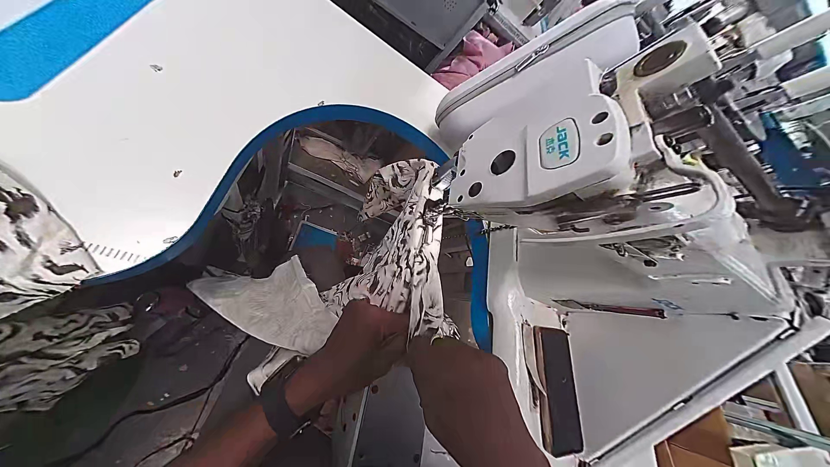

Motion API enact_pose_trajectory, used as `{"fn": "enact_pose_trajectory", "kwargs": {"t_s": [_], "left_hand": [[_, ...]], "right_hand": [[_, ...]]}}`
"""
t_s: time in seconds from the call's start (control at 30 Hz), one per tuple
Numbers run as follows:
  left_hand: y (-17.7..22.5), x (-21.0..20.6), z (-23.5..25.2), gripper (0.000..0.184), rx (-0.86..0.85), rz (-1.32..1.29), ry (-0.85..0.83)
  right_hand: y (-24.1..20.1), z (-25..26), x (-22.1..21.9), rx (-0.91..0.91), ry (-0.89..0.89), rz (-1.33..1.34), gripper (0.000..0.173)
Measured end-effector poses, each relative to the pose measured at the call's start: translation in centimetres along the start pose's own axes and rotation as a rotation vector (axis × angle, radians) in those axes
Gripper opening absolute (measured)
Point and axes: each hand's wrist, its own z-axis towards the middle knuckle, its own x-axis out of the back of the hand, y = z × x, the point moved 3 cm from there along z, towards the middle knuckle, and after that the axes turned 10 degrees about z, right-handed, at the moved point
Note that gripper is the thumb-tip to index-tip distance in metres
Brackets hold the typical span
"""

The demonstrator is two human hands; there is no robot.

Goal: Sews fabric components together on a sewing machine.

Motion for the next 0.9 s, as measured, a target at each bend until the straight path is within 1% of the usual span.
{"fn": "enact_pose_trajectory", "kwargs": {"t_s": [0.07,0.13,0.23,0.3,0.33,0.37,0.4,0.43,0.47,0.5,0.53,0.57,0.6,0.63,0.67,0.7,0.73,0.77,0.8,0.83,0.87,0.9], "left_hand": [[-1.4,0.0,1.0,0.022,0.085,-0.226,-0.08],[-2.2,-0.1,2.3,0.026,0.128,-0.342,-0.095],[-2.5,-0.3,3.6,0.029,0.177,-0.383,-0.055],[-1.9,0.2,2.6,0.022,0.259,-0.336,-0.015],[-1.8,0.7,1.4,0.023,0.296,-0.278,0.006],[-2.2,1.4,0.2,0.025,0.323,-0.233,0.034],[-3.2,2.2,-1.0,0.025,0.334,-0.208,0.049],[-4.7,3.3,-1.5,0.023,0.33,-0.176,0.045],[-6.3,4.5,-1.6,0.023,0.305,-0.1,0.03],[-7.4,5.5,-1.2,0.025,0.25,-0.009,0.004],[-7.4,6.2,-0.3,0.03,0.165,0.082,-0.023],[-6.2,7.0,0.7,0.035,0.081,0.179,-0.03],[-4.4,7.5,1.6,0.039,0.014,0.281,-0.011],[-2.3,7.3,1.5,0.043,-0.027,0.383,0.011],[-0.3,6.4,0.5,0.043,-0.045,0.484,0.011],[1.1,5.3,-0.5,0.04,-0.042,0.563,0.01],[1.9,4.2,-1.5,0.038,-0.017,0.607,0.026],[2.1,3.2,-2.2,0.037,0.01,0.628,0.08],[2.0,2.4,-2.7,0.038,0.025,0.617,0.15],[2.3,1.6,-3.2,0.037,0.035,0.584,0.197],[2.9,0.8,-3.6,0.034,0.044,0.539,0.209],[3.5,0.2,-3.9,0.032,0.048,0.508,0.203]], "right_hand": [[0.7,1.0,0.0,0.032,-0.027,-0.005,0.008],[1.3,2.2,0.2,0.016,-0.058,0.002,0.005],[2.6,3.2,0.6,-0.086,-0.114,0.106,0.01],[3.9,1.7,1.0,-0.193,-0.149,0.177,0.011],[4.5,0.4,1.1,-0.26,-0.182,0.194,0.012],[5.3,-1.0,0.9,-0.317,-0.247,0.222,0.013],[6.2,-2.2,0.2,-0.379,-0.368,0.274,0.016],[7.3,-2.7,-1.2,-0.439,-0.528,0.342,0.022],[8.4,-2.7,-3.0,-0.47,-0.669,0.398,0.029],[9.4,-2.7,-4.5,-0.478,-0.75,0.433,0.032],[9.7,-2.6,-4.7,-0.462,-0.755,0.43,0.031],[8.9,-2.4,-3.1,-0.429,-0.701,0.374,0.028],[7.2,-2.1,-0.1,-0.369,-0.596,0.296,0.024],[4.7,-3.2,2.8,-0.264,-0.443,0.211,0.017],[2.4,-5.2,4.8,-0.167,-0.326,0.158,0.01],[1.5,-7.2,5.8,-0.099,-0.313,0.195,0.011],[2.1,-9.1,5.7,-0.072,-0.371,0.294,0.014],[4.0,-10.5,4.8,-0.08,-0.449,0.392,0.017],[6.4,-11.5,3.9,-0.101,-0.49,0.465,0.018],[8.0,-12.4,3.5,-0.078,-0.434,0.485,0.02],[8.0,-13.0,3.9,-0.022,-0.326,0.446,0.021],[6.4,-12.5,5.0,0.019,-0.267,0.447,0.022]]}}
